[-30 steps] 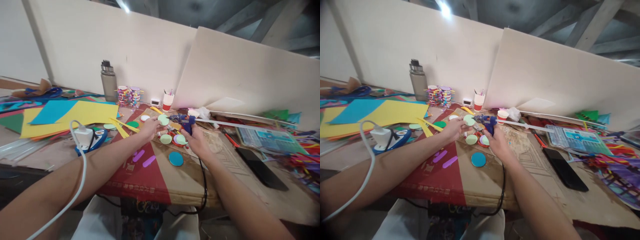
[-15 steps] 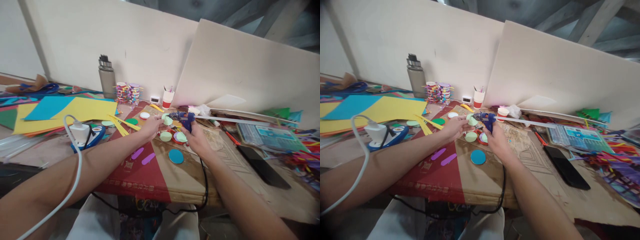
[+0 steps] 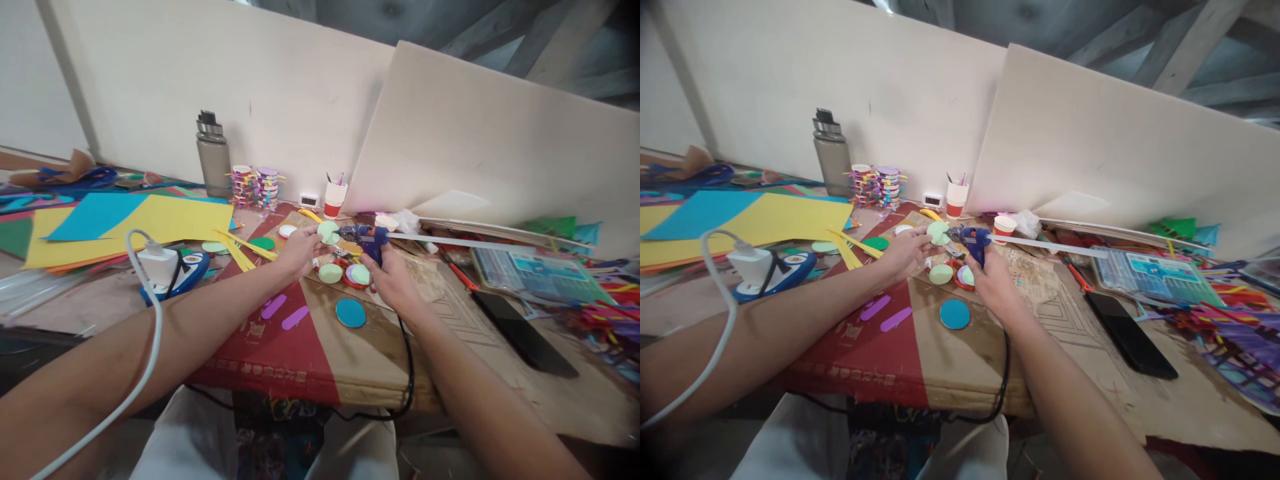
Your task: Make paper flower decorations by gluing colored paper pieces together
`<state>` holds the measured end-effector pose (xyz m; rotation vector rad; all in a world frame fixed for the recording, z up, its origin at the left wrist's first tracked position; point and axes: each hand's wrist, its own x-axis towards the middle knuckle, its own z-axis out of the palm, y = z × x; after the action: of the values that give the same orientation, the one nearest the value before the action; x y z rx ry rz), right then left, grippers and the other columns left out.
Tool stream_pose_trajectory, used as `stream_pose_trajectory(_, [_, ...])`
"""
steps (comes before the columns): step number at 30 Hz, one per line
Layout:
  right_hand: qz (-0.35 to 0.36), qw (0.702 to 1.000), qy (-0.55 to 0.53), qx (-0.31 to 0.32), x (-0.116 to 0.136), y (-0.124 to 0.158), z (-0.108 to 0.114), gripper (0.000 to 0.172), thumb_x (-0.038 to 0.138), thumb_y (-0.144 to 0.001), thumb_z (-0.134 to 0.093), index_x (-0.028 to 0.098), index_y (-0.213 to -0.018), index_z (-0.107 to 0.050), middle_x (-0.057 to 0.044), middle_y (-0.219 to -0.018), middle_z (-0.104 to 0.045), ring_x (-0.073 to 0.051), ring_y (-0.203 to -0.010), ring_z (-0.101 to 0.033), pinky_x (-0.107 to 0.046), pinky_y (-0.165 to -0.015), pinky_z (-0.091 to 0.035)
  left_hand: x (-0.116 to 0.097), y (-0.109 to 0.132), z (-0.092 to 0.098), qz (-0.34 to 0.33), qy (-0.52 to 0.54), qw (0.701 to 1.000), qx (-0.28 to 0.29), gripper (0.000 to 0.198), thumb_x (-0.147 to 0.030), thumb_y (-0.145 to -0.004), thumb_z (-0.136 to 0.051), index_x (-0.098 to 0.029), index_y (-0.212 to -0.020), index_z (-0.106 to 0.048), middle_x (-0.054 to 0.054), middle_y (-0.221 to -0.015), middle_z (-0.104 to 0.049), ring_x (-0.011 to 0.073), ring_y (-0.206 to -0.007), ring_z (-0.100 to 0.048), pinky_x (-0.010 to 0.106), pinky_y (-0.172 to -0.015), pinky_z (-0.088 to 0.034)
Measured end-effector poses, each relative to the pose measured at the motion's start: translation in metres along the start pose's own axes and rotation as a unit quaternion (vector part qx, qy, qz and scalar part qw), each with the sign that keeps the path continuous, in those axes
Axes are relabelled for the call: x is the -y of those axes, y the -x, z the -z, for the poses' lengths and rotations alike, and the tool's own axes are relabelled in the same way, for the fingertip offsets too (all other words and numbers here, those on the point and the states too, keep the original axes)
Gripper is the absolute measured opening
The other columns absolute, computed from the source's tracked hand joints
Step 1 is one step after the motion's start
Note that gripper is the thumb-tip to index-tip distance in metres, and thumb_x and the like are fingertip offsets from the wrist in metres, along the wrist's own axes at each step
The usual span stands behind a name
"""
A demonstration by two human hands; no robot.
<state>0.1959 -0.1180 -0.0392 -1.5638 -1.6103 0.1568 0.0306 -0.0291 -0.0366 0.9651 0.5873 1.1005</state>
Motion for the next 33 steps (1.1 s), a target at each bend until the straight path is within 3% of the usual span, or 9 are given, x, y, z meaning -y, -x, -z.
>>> stream_pose_trajectory(9, [0.001,1.000,0.018,-0.003,0.0012,0.0003,-0.0006,0.034,0.032,-0.084,-0.051,0.017,-0.115,-0.057,-0.012,-0.101,-0.067,-0.028,-0.091,-0.061,-0.041,-0.080,-0.046,0.0002,-0.0026,0.0005,-0.019,-0.006,1.000,-0.007,0.024,0.000,-0.080,-0.046,-0.007,-0.092,-0.066,0.009,-0.083,-0.070,0.0099,-0.068,-0.064,0.029,-0.078,-0.056])
stream_pose_trajectory(18, [0.025,0.999,0.019,0.021,0.0034,0.0022,-0.0030,0.041,0.034,-0.086,-0.050,0.019,-0.124,-0.052,-0.012,-0.107,-0.067,-0.027,-0.092,-0.061,-0.041,-0.083,-0.047,0.0020,-0.0021,0.0003,-0.011,-0.015,0.999,0.042,0.023,0.000,-0.075,-0.051,-0.009,-0.089,-0.067,0.009,-0.089,-0.070,0.0119,-0.075,-0.066,0.030,-0.081,-0.055])
stream_pose_trajectory(27, [0.014,1.000,0.017,-0.008,0.0068,0.0016,-0.0035,0.036,0.034,-0.086,-0.050,0.019,-0.118,-0.055,-0.012,-0.102,-0.068,-0.028,-0.090,-0.061,-0.041,-0.082,-0.047,0.0034,0.0021,-0.0037,0.018,-0.063,0.997,0.051,0.022,-0.002,-0.079,-0.048,-0.009,-0.088,-0.068,0.009,-0.086,-0.071,0.0111,-0.069,-0.066,0.027,-0.076,-0.056])
stream_pose_trajectory(33, [0.019,0.999,0.016,-0.037,0.0045,-0.0002,0.0001,0.038,0.033,-0.085,-0.050,0.018,-0.119,-0.055,-0.013,-0.108,-0.067,-0.029,-0.096,-0.061,-0.042,-0.086,-0.045,0.0029,0.0038,-0.0038,0.004,-0.050,0.997,0.064,0.017,-0.006,-0.078,-0.054,-0.010,-0.088,-0.068,0.009,-0.088,-0.071,0.0129,-0.076,-0.067,0.028,-0.079,-0.055])
